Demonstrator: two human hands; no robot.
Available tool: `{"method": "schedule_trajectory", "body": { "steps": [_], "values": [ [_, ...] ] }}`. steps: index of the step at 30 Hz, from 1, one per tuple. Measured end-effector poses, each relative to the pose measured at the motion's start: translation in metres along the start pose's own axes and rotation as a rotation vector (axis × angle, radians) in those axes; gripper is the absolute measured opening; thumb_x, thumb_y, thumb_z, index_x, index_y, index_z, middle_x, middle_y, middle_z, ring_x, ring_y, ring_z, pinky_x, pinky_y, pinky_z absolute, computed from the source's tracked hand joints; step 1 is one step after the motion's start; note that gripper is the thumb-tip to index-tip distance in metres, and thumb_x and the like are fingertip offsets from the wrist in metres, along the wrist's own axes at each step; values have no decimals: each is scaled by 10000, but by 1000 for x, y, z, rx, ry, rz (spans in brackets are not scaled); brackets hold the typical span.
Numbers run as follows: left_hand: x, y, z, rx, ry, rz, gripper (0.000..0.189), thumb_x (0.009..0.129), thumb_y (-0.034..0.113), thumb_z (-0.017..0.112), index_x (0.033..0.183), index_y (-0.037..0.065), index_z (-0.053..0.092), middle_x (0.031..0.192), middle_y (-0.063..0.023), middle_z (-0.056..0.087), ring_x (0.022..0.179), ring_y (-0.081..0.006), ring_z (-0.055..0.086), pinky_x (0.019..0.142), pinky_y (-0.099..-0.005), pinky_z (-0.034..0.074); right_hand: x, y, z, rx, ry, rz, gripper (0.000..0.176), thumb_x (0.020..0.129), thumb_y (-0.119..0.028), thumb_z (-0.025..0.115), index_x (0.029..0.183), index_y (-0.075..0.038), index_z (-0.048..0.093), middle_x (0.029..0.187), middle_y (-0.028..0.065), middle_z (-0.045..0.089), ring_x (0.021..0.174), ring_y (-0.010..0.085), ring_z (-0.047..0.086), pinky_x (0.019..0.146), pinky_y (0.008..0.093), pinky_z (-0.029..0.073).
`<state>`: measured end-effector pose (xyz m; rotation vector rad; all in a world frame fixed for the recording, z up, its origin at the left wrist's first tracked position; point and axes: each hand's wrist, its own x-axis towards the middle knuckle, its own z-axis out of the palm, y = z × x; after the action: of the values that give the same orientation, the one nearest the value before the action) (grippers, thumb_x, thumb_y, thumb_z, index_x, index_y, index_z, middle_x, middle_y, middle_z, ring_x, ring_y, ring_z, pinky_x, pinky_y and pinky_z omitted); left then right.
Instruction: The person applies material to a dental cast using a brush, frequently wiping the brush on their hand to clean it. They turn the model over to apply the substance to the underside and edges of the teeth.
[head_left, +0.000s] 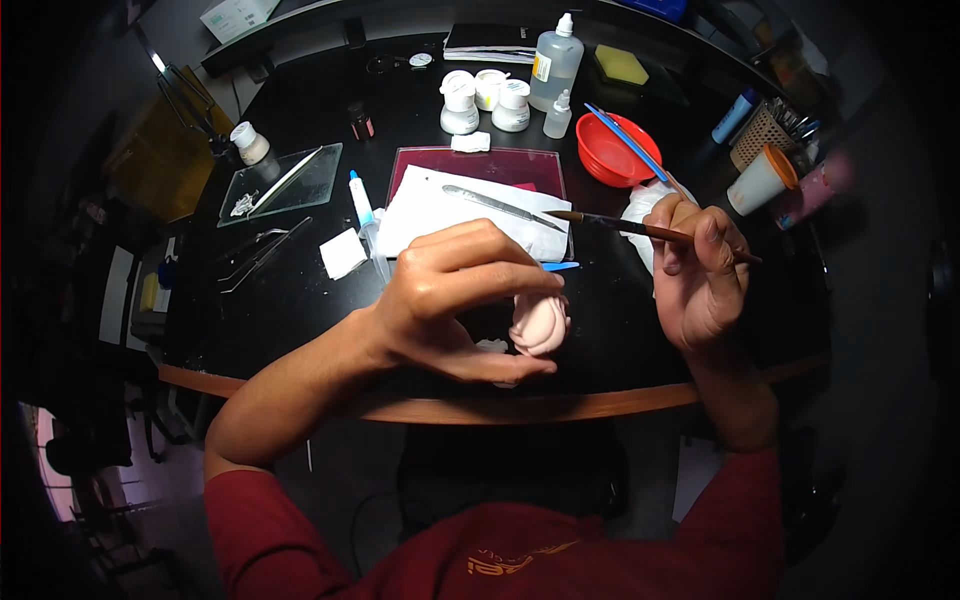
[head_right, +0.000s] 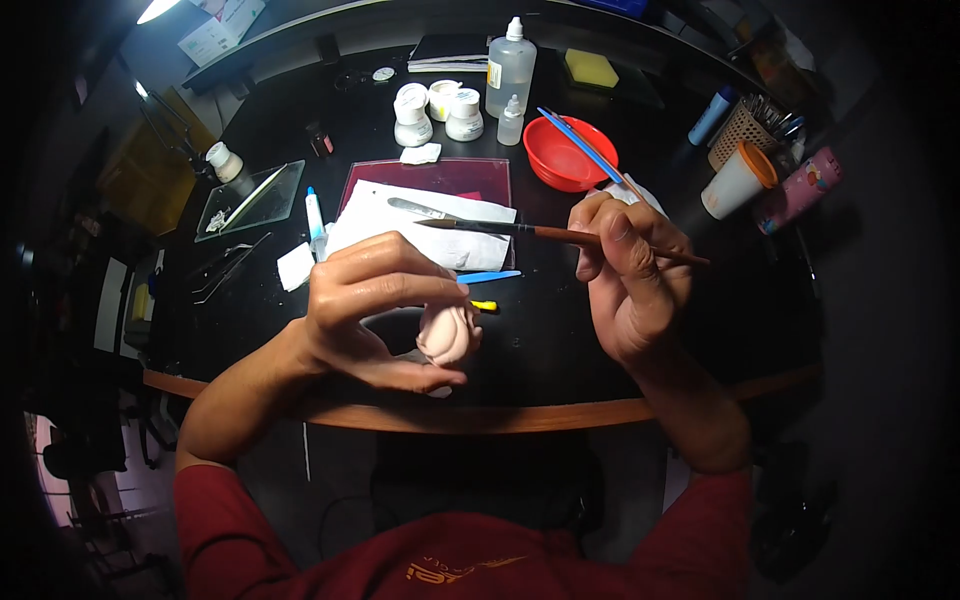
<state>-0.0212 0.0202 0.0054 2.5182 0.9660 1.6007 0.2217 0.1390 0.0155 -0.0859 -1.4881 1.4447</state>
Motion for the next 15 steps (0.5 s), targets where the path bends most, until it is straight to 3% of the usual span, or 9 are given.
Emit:
{"method": "schedule_trajectory", "body": {
  "steps": [5,11,15],
  "values": [
    [0,-4,-3,-98,56,-184,560,673,262,988,1099,-16,755,959,-115,751,850,-176,742,711,-293,608,0,2,-8,56,33,-44,186,1081,-166,547,1018,-9,624,1019,126,659,858,137,537,802,302,436],
    [-4,-3,1,-312,107,-361,601,723,194,975,1206,-40,704,1107,-159,738,1000,-221,755,832,-338,648,-3,-8,2,-17,176,-6,180,1088,-163,529,1136,-9,609,1123,143,671,982,164,640,904,332,492],
    [-5,-1,3,-427,141,-442,622,731,167,971,1243,-42,686,1179,-166,714,1041,-235,746,867,-368,653,-2,-7,5,-27,140,-24,136,1042,-97,584,1150,-17,604,1131,142,670,1030,185,656,938,338,498]
  ]
}}
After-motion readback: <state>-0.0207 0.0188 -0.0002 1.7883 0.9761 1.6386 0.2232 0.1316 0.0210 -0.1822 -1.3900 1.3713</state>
